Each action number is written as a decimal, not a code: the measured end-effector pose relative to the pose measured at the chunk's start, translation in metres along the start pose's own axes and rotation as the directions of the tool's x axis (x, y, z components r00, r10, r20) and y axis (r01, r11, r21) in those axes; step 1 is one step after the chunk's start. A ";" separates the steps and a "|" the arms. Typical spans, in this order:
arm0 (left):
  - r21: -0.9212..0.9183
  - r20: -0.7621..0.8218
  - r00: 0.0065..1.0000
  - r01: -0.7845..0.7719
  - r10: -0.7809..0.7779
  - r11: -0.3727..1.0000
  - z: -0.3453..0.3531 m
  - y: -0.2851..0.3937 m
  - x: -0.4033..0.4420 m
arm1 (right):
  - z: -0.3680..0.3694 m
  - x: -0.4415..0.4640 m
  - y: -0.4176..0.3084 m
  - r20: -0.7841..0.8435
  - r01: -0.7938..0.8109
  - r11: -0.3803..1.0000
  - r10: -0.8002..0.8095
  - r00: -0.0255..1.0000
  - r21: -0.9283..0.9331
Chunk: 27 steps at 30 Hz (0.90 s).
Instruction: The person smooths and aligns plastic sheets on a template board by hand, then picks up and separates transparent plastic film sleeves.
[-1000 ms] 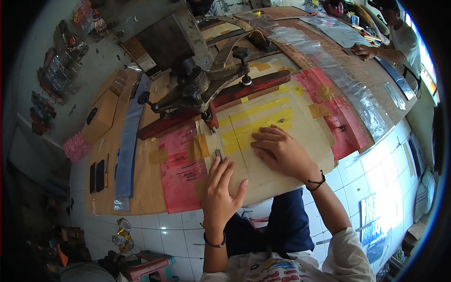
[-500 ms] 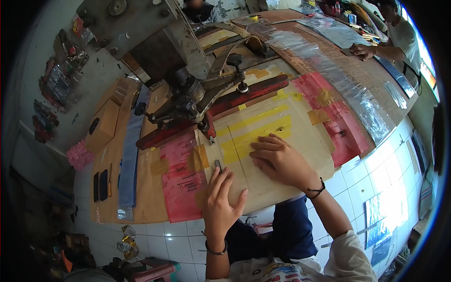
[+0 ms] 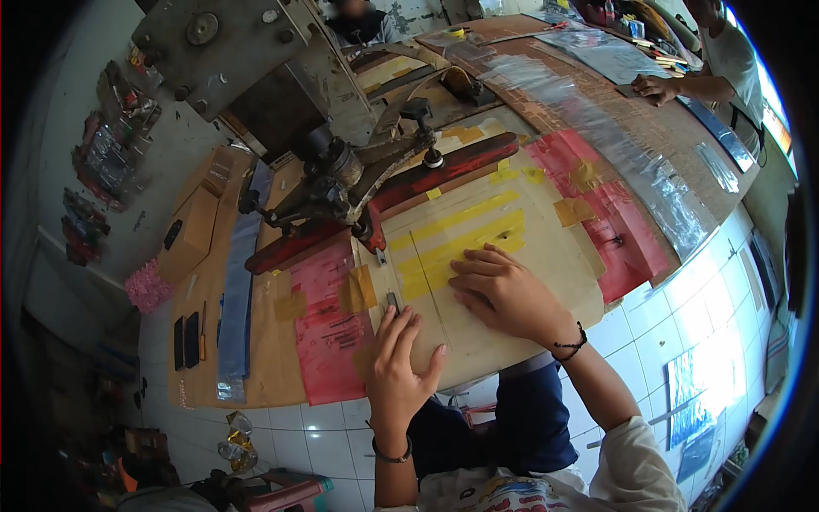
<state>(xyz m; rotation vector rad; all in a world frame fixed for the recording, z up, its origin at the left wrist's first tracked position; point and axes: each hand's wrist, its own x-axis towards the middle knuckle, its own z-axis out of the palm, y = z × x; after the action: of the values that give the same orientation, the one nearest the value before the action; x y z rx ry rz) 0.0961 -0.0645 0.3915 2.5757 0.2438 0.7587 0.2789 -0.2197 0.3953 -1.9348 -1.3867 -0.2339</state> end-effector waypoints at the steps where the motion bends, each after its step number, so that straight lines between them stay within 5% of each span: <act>1: 0.002 -0.002 1.000 0.000 0.000 1.000 0.000 0.000 0.000 | 0.000 0.000 0.000 -0.003 -0.002 1.000 0.002 1.000 -0.001; 27: 0.035 0.018 1.000 0.001 -0.001 0.999 0.002 -0.003 -0.002 | -0.002 0.001 -0.001 -0.001 -0.010 1.000 0.010 1.000 0.011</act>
<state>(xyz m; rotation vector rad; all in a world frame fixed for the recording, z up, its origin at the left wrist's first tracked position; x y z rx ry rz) 0.0960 -0.0635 0.3880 2.6140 0.2551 0.7371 0.2791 -0.2198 0.3979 -1.9321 -1.3745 -0.2221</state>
